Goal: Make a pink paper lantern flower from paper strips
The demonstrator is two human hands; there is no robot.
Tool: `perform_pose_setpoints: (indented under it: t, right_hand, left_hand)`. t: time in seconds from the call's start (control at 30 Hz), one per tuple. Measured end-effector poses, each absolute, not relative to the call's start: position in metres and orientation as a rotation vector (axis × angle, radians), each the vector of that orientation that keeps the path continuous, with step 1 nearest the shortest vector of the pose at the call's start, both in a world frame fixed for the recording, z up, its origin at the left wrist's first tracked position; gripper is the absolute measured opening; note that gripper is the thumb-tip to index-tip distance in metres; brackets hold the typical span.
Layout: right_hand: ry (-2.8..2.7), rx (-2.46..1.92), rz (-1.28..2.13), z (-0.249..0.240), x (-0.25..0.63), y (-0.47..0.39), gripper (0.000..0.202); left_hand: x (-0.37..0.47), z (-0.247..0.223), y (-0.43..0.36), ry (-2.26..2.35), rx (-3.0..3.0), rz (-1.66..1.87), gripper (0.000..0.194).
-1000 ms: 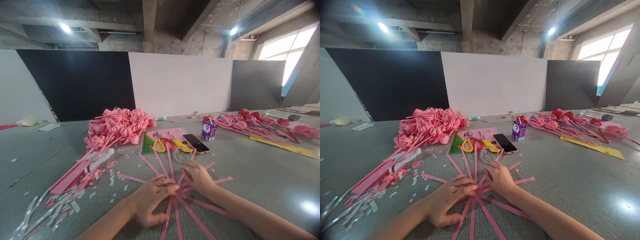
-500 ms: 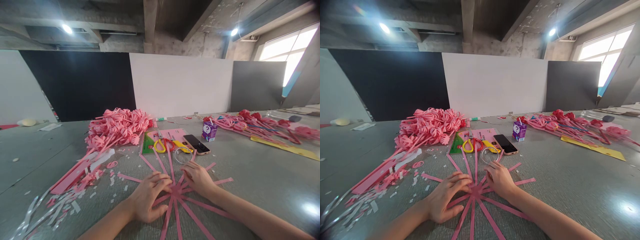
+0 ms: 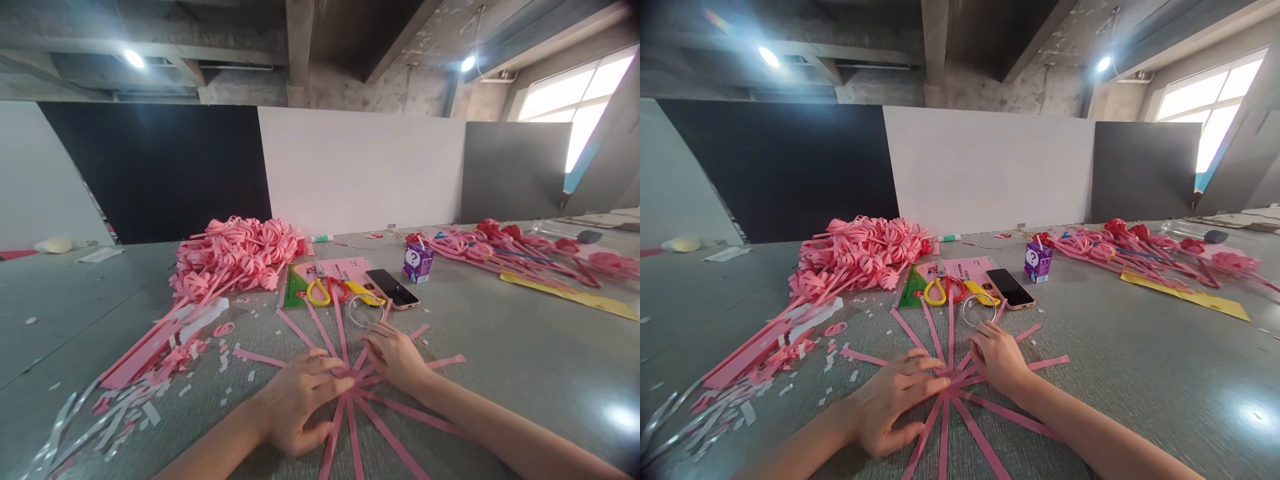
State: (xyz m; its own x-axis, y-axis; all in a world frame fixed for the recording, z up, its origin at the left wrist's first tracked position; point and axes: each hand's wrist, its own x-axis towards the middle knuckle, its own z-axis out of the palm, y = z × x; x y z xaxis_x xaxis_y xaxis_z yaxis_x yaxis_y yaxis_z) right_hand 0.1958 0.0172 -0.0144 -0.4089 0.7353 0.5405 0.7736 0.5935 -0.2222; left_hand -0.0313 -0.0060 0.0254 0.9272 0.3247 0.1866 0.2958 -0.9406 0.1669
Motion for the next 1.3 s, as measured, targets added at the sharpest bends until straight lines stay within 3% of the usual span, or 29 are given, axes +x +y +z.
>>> perform_pose_setpoints:
  t: [0.17,0.4,0.57,0.77,0.9,1.3]
  right_hand:
    - [-2.218,-1.195,-0.060,-0.017,0.196,0.018,0.022]
    - [-2.157,-1.109,0.076,0.005,0.192,0.013,0.022]
    - [-2.632,-0.710,0.220,0.036,0.182,-0.012,0.029]
    - [-2.857,-0.377,-0.184,0.043,0.172,-0.037,0.011]
    - [-2.890,-0.313,-0.428,0.040,0.164,-0.047,0.018]
    - [-2.916,-0.262,-0.499,0.031,0.157,-0.053,0.010]
  left_hand:
    - [-0.029,0.025,-0.006,0.500,2.849,0.377,0.060]
    - [-0.029,0.035,-0.001,0.949,2.420,0.768,0.034]
    - [-0.034,0.046,0.004,1.094,2.438,0.967,0.024]
    - [-0.037,0.058,0.005,1.115,2.514,0.985,0.024]
    - [-0.038,0.066,0.003,1.141,2.477,0.980,0.024]
    - [-0.037,0.073,-0.002,1.099,2.431,0.890,0.023]
